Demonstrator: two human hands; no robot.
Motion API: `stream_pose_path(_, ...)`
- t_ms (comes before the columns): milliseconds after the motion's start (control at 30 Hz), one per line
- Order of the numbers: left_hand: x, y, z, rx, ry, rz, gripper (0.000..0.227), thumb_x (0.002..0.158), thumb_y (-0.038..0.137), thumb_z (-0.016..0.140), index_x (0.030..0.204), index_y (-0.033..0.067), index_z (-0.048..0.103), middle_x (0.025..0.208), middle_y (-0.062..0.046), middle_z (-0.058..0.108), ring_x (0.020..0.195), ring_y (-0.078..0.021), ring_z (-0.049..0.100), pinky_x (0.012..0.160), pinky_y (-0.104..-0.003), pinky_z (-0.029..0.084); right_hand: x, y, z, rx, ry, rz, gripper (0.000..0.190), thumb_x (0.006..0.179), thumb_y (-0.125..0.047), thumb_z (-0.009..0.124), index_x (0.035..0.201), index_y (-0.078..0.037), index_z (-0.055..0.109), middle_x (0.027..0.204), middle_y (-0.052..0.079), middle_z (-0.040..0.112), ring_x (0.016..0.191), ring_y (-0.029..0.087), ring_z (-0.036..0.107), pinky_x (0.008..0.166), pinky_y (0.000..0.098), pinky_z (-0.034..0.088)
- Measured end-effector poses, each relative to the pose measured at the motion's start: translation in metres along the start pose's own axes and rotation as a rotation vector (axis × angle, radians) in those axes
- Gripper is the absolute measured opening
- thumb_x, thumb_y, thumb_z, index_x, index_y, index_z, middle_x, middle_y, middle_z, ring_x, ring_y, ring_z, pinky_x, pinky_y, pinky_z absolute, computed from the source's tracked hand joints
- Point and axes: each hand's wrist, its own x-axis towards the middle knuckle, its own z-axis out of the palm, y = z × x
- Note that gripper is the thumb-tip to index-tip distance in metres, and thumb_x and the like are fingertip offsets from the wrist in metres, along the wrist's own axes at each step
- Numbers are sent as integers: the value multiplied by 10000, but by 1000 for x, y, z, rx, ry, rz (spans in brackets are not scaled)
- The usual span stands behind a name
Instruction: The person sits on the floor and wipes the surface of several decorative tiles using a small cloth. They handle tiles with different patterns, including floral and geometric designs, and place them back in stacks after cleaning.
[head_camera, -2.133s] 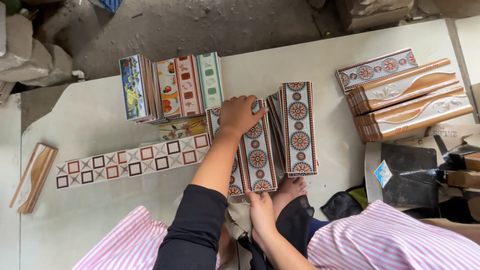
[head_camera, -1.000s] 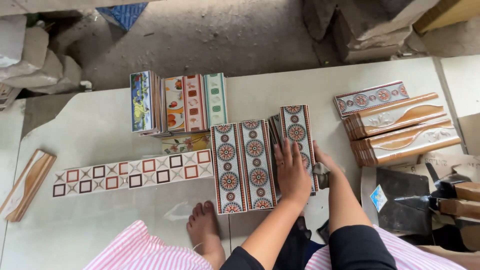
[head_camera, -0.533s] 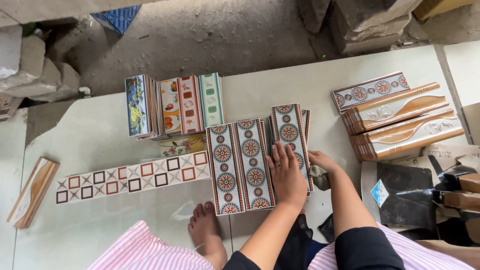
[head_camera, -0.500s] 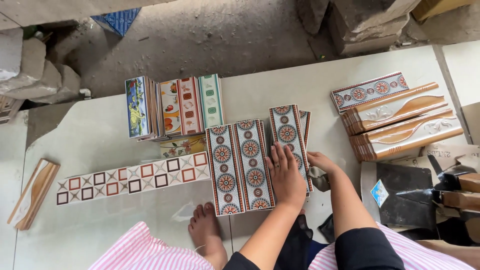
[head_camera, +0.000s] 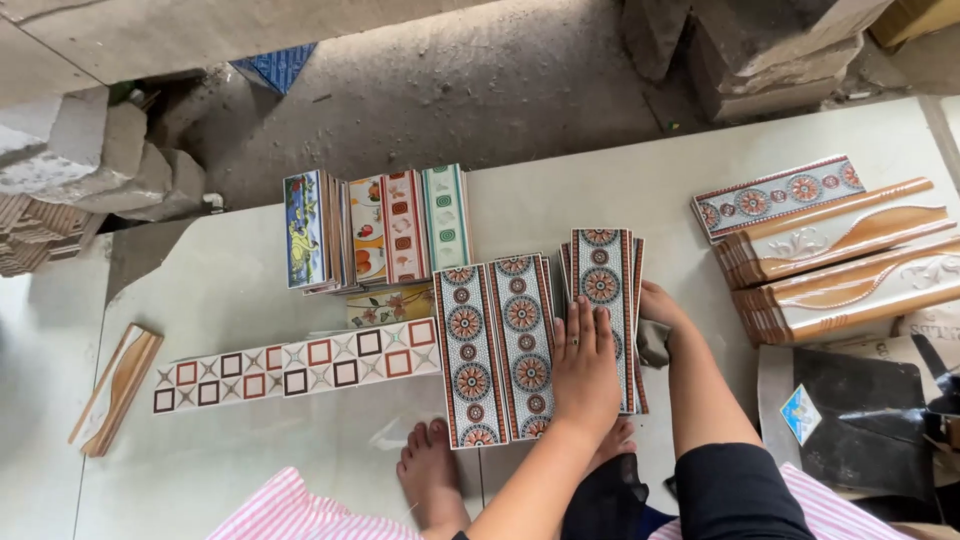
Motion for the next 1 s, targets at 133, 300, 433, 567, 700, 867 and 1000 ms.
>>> stream_pose_path(133,-7,1,1,-8,-39,-33,653,739,-39,386,1327,-36,100,1402,-253,30,1315,-329,-46,1046,-424,-93,24,32,2,-174,-70,-17,535,886,-395,420,1194,37,492,1109,295,511,1073,423,451,899,517,350)
stream_pose_path(300,-5,-5,5,-12,11,-29,613,769,-17,351,1332,-22,110,1407,-235,48,1315,-323,-24,1040,-441,-92,-19,-16,16,-146,-78,8,563,905,-339,347,1217,126,401,1112,351,486,1092,457,423,924,528,317)
stream_pose_path(433,-8,-9,15,17,87,-19,574,798,22,347,1329,-15,134,1402,-232,80,1309,-327,9,1036,-459,-77,-8,14,24,-184,-40,5,549,902,-358,345,1228,78,414,1135,307,494,1128,414,412,961,503,292)
stream_pose_path(567,-7,-10,20,56,148,-36,523,830,67,341,1322,-6,179,1400,-214,120,1304,-312,53,1031,-475,-56,-84,-80,39,-31,-7,-94,518,874,-255,288,1177,138,436,1081,359,494,1081,495,404,950,537,282)
stream_pose_path(700,-8,-12,24,50,146,-39,490,856,101,305,1324,13,191,1404,-193,128,1307,-292,62,1028,-465,-60,-68,-47,35,74,113,-31,479,899,-389,379,1137,-15,559,1042,224,577,1024,390,504,883,476,372)
stream_pose_path(867,-11,-23,31,189,353,85,489,874,217,328,1326,46,255,1390,-134,230,1291,-260,188,1040,-464,83,-17,-3,-3,444,661,159,378,863,-413,341,940,-225,660,754,-32,641,618,37,503,507,164,376)
stream_pose_path(1000,-13,-21,28,88,239,69,449,904,187,293,1327,48,234,1412,-156,150,1304,-271,104,1033,-449,-7,-42,-51,13,571,632,-11,455,881,-506,323,1046,-193,609,810,31,606,694,163,518,670,266,455)
